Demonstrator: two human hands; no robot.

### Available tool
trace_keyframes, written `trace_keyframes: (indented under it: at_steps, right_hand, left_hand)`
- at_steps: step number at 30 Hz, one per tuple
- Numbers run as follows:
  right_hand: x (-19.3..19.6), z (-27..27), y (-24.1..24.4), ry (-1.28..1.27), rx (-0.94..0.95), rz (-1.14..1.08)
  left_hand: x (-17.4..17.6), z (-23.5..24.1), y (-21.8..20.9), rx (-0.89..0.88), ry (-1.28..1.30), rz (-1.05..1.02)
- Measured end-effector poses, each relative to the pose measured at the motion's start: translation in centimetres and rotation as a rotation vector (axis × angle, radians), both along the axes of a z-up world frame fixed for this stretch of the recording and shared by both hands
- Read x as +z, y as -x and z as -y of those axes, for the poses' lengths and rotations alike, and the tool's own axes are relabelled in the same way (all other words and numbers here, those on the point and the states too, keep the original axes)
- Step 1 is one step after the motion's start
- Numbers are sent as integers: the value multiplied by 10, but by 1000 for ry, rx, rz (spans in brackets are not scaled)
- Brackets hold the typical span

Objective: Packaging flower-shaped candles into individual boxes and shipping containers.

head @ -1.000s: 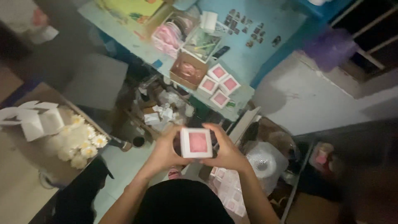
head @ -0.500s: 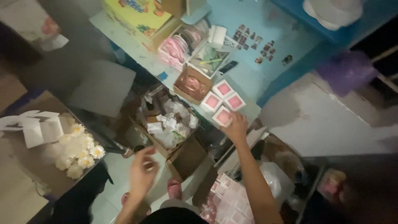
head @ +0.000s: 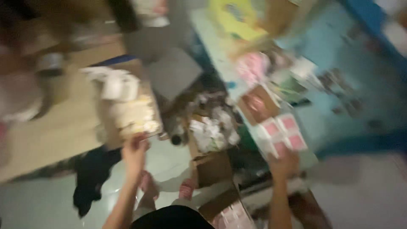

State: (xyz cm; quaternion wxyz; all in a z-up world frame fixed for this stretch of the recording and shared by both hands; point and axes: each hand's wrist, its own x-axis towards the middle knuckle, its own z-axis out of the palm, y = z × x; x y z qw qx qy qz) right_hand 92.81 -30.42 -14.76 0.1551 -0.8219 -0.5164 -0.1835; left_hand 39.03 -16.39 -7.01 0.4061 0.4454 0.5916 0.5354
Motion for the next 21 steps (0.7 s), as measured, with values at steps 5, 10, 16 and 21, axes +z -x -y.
trace_keyframes:
  at_steps: [5,10,16,21]
  right_hand:
    - [-76,-42,38,-234,132,-519]
    - [108,-86,281,-62,207,-2327]
    - [243,-42,386,-280,1085,-1677]
    - [142,-72,421,-9,1327,-598]
  left_hand:
    - [61,16,-51,213,-190,-319]
    - [108,45,-105,-113,-713,-560]
    - [-81,28,-77,-45,114,487]
    - [62,59,-8,-76,531,1172]
